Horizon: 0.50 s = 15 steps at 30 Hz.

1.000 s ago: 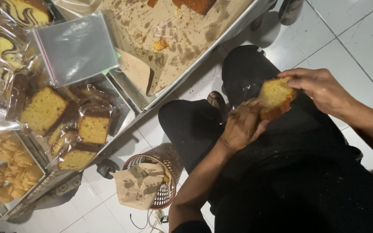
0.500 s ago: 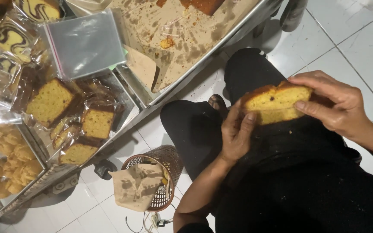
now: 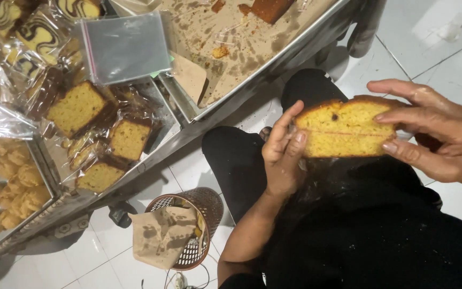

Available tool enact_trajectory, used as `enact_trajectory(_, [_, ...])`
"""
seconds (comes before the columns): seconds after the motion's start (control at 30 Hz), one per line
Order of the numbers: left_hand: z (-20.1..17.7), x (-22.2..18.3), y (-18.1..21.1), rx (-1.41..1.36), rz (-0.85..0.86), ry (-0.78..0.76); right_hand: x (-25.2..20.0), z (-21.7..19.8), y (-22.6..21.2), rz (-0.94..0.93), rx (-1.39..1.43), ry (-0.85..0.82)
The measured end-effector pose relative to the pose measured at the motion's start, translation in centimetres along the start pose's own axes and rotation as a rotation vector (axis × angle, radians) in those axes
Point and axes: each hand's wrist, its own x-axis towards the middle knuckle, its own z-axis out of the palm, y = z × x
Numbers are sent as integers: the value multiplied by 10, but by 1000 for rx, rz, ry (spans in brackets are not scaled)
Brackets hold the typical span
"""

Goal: Wrapping individual slices of cake into small plastic bags for sale.

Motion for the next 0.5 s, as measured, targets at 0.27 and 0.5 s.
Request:
enact_trajectory(0.27, [5,-6,48,332,188,-123,7,-15,0,-133,-103,-77])
enact_trajectory(0.5, [20,-17,88,536,462,-325,8,-23,-22,-225,-94,-62])
